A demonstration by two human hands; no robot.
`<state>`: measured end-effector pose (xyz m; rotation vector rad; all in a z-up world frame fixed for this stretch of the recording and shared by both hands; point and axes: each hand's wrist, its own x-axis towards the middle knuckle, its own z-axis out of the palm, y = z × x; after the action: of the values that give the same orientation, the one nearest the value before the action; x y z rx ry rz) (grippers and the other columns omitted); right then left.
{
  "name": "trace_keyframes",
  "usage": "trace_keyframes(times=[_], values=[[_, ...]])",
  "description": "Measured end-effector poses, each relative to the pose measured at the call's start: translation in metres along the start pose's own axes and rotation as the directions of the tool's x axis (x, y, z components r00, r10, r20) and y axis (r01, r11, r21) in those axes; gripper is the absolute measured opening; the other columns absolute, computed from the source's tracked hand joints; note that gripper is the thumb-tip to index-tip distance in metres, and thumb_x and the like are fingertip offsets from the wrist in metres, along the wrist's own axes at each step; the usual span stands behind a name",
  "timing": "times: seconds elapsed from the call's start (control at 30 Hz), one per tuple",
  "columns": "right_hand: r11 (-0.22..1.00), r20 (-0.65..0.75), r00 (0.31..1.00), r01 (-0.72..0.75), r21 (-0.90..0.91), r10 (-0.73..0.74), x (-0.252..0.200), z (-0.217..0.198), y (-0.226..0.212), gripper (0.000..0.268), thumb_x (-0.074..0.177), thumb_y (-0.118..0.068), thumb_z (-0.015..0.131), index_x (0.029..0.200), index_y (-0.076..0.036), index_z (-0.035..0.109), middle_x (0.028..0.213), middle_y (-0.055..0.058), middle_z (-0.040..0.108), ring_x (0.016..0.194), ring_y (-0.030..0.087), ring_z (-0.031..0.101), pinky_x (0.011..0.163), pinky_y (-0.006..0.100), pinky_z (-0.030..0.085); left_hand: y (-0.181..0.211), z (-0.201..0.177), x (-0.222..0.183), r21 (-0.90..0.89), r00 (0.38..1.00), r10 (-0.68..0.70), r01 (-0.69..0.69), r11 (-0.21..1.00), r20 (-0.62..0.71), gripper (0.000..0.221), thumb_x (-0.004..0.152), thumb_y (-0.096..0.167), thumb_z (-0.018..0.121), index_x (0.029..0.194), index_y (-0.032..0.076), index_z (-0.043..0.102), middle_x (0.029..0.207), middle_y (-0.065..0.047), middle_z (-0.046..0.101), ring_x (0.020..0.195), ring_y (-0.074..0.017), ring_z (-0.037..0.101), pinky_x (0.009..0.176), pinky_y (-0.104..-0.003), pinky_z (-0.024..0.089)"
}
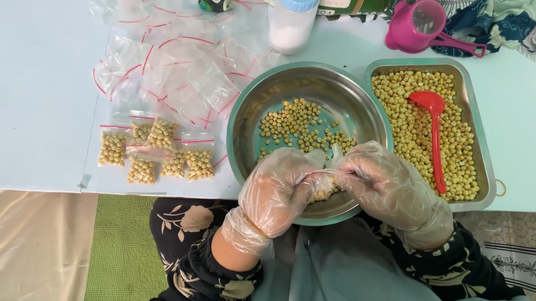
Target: The person is manually filling small plastic bags with soybeans from a metal bowl.
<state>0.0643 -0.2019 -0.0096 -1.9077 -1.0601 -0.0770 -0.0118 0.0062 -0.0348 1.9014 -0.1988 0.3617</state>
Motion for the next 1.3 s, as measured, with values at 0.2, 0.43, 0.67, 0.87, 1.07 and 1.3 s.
trace_keyframes(times=[0.2, 0.43, 0.67, 0.87, 1.07, 1.3], values=[[0.999, 0.006, 1.0, -0.017, 0.027, 0.017, 0.0, 0.0, 0.003, 0.006, 0.091, -0.016, 0.075, 0.089, -0.01, 0.076, 0.089, 0.009, 0.071, 0.089, 0.029, 0.072, 0.082, 0.039, 0.059, 0.004, 0.0, 0.004, 0.019, 0.999, -0.003, 0.002, 1.0, 0.054, 0.01, 0.089, 0.018, 0.067, 0.098, 0.016, 0.073, 0.092, -0.013, 0.067, 0.089, -0.0416, 0.067, 0.077, -0.049, 0.058], [1.0, -0.002, 1.0, 0.007, 0.003, -0.007, 0.003, 0.005, 0.0, 0.005, 0.089, -0.016, 0.075, 0.084, -0.014, 0.075, 0.083, 0.006, 0.07, 0.081, 0.03, 0.07, 0.078, 0.037, 0.06, 0.009, 0.004, 0.002, 0.084, 0.996, 0.031, -0.038, 0.996, 0.086, 0.011, 0.088, 0.014, 0.068, 0.098, 0.013, 0.072, 0.098, -0.015, 0.065, 0.091, -0.0423, 0.066, 0.078, -0.05, 0.058], [1.0, -0.01, 1.0, 0.027, 0.007, -0.027, -0.003, 0.0, 0.009, 0.007, 0.091, -0.015, 0.074, 0.085, -0.011, 0.073, 0.083, 0.009, 0.068, 0.083, 0.032, 0.07, 0.08, 0.039, 0.059, 0.005, 0.002, 0.001, 0.016, 0.997, -0.054, 0.053, 0.998, 0.061, 0.01, 0.089, 0.016, 0.065, 0.093, 0.018, 0.073, 0.095, -0.008, 0.066, 0.088, -0.0368, 0.067, 0.075, -0.044, 0.059], [0.998, -0.02, 0.999, -0.024, 0.054, 0.025, -0.008, 0.001, 0.012, 0.007, 0.091, -0.013, 0.074, 0.086, -0.009, 0.073, 0.084, 0.009, 0.069, 0.086, 0.031, 0.071, 0.081, 0.04, 0.059, 0.005, -0.003, 0.006, -0.079, 0.991, -0.085, 0.093, 0.993, 0.1, 0.013, 0.088, 0.012, 0.064, 0.091, 0.018, 0.075, 0.092, -0.007, 0.066, 0.084, -0.035, 0.067, 0.074, -0.042, 0.059], [0.989, -0.024, 0.996, -0.085, 0.121, 0.088, -0.015, 0.003, 0.024, 0.005, 0.091, -0.014, 0.075, 0.087, -0.01, 0.075, 0.089, 0.007, 0.07, 0.09, 0.027, 0.071, 0.083, 0.039, 0.058, 0.003, -0.007, 0.006, -0.073, 0.988, -0.12, 0.128, 0.989, 0.098, 0.016, 0.089, 0.013, 0.062, 0.09, 0.021, 0.076, 0.092, -0.005, 0.066, 0.082, -0.0318, 0.067, 0.074, -0.04, 0.059], [0.977, 0.023, 0.993, -0.121, 0.175, 0.119, -0.015, 0.006, 0.031, 0.005, 0.092, -0.011, 0.073, 0.09, -0.009, 0.076, 0.09, 0.01, 0.069, 0.09, 0.029, 0.071, 0.082, 0.041, 0.058, 0.001, -0.002, 0.001, 0.033, 0.99, -0.126, 0.124, 0.992, 0.061, 0.017, 0.086, 0.011, 0.065, 0.093, 0.02, 0.077, 0.096, -0.01, 0.068, 0.09, -0.0392, 0.068, 0.08, -0.046, 0.059]])
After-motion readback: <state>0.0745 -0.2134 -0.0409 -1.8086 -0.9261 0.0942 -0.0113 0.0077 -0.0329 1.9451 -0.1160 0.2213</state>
